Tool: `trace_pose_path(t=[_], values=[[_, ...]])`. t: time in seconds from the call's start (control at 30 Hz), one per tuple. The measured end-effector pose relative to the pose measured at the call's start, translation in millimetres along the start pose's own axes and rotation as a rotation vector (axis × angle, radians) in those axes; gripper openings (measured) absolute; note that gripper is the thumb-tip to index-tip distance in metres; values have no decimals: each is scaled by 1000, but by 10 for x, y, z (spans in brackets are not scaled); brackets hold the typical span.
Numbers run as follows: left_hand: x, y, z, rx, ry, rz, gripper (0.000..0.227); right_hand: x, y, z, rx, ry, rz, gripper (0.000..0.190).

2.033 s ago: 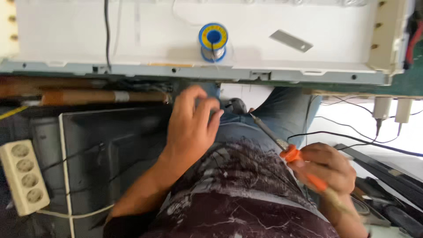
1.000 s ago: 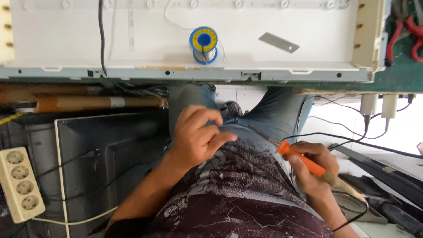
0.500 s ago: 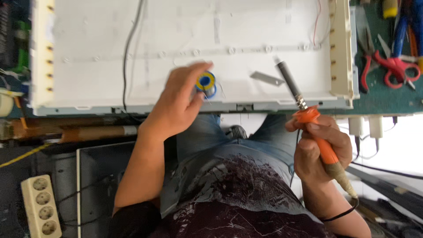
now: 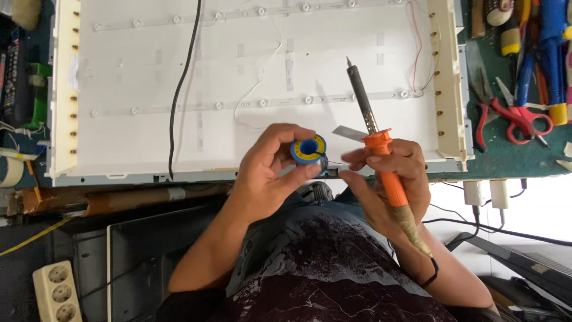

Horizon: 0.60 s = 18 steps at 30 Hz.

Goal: The person uses a metal blade to scrape and clean the surface of an LED backlight strip. They then use a soldering iron and solder wire to make a connection on the strip, followed by using wire cutters to trim the solder wire.

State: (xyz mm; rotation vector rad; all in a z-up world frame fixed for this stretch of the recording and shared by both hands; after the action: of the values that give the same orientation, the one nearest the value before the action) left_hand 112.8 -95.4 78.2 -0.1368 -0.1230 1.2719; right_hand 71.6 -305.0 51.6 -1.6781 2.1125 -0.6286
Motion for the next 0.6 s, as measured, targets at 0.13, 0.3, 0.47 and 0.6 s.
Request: trace_pose_path(t=[0.13,0.3,0.47,0.6], values=[[-72,20,-252,-76,91,81,48,35,-10,83,103,-117,57,43],[-138,20,-266,-220,-9,97,45,59,-94,-67,100,3,-66,51],[-189,51,-280,-195,62,31,44,71,-45,68,18,-119,-17,55],[-226,69,-400,-91,205,-32,51,63,-38,153,-83,-251,47,56]])
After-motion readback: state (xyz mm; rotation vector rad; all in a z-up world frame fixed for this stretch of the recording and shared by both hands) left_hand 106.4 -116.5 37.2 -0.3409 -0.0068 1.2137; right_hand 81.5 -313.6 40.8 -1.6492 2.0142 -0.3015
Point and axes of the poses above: each hand's wrist, its own y-axis away from the middle knuckle, its own x-axis out of the back of the hand, z = x × y, the point moved 3 cm from there along -y, towards the middle knuckle, and after that the axes turned 5 degrees about z, right-handed, at the moved point
